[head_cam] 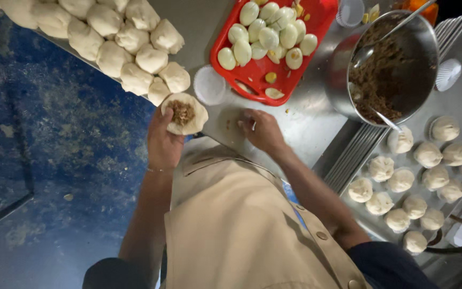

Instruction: The person fills pieces of dough with a meat mixture and sliced hard-boiled eggs by hand and with a spoon, then gathers and pinches the dough to seal it into rounds.

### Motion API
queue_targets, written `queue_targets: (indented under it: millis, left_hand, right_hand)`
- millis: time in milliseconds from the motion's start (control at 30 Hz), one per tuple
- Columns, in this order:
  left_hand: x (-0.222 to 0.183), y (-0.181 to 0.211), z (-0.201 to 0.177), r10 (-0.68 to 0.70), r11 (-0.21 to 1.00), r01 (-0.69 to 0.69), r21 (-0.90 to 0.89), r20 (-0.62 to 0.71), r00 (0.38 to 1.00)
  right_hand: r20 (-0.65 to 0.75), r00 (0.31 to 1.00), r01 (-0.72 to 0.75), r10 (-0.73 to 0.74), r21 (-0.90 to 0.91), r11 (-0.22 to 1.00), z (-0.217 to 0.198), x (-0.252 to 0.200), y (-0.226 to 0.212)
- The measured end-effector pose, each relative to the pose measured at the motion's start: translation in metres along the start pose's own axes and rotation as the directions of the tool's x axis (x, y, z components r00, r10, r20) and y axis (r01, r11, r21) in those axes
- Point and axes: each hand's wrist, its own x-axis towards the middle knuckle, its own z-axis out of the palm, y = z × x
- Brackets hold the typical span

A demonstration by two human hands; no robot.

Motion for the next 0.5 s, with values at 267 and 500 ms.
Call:
queue_targets:
  millis: [267, 500]
  left_hand:
    - [-0.003, -0.018, -0.007, -0.064, 0.998, 0.064, -0.014, 0.009, 0.998]
    - [-0.005, -0.014, -0.005, -0.054, 0.999, 0.054, 0.003, 0.025, 0.998]
  right_hand:
    - [-0.323, 0.946, -0.017, 0.004, -0.039, 0.999, 0.03, 0.003, 0.018]
    - [-0.34, 0.94, -0.069, 0.039, -0.075, 0.995, 0.031, 0.011, 0.013]
